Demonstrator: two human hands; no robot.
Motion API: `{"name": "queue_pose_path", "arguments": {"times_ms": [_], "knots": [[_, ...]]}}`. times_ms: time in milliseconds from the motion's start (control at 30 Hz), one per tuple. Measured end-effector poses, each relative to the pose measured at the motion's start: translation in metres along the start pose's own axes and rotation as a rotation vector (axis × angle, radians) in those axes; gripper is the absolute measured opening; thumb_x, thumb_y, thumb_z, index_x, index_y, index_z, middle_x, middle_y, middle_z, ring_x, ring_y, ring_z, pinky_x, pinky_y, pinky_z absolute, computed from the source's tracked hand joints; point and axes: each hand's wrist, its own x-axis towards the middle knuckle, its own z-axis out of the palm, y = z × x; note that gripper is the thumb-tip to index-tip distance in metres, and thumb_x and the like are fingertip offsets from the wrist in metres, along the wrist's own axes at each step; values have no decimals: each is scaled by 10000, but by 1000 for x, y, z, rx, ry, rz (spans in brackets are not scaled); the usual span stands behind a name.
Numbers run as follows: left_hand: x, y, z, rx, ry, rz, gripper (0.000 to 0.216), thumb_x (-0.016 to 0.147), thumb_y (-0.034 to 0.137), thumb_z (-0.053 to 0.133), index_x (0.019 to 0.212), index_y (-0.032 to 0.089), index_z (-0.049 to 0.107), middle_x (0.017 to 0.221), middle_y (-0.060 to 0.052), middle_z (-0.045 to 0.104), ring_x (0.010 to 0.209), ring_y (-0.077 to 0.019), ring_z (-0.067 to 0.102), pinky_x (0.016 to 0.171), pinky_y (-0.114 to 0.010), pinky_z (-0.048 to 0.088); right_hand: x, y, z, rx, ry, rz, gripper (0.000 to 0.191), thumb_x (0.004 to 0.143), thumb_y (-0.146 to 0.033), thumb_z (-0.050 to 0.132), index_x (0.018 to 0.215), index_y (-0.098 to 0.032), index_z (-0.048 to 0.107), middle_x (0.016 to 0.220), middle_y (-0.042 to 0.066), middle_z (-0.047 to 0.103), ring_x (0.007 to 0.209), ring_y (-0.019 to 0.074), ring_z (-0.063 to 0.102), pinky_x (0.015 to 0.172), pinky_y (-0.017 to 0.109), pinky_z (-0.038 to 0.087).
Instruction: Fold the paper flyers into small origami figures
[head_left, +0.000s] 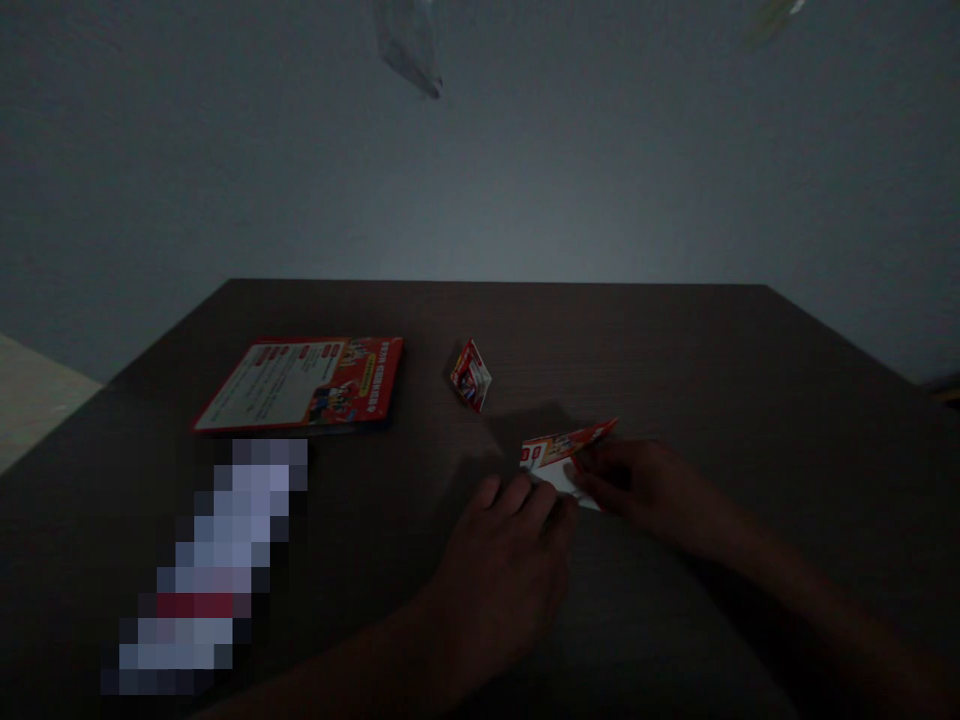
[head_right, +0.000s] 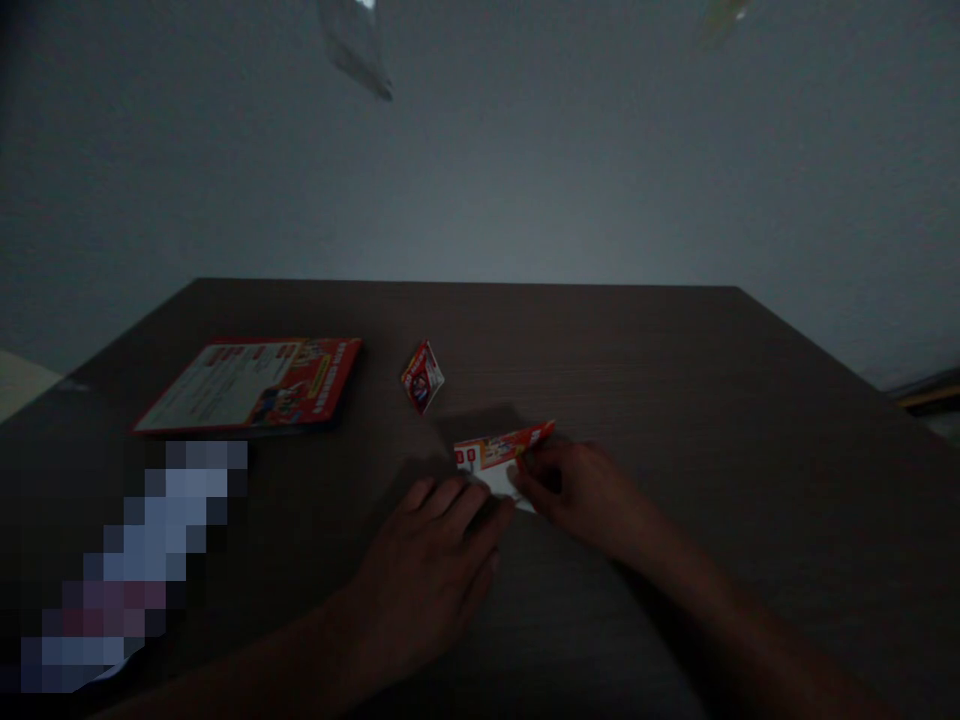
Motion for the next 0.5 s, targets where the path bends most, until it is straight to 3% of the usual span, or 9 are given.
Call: {"name": "queue_pose_path", "arguments": {"times_ms": [500], "knots": [[0, -2, -1, 14, -34, 31, 389, 878, 301, 469, 1266, 269, 462, 1056, -74, 533, 980, -250, 460, 816, -406, 354, 2, 7, 1, 63, -83, 60, 392, 911, -444, 408, 768, -173, 653, 617, 16, 642, 508, 120, 526, 476, 236, 354]]}}
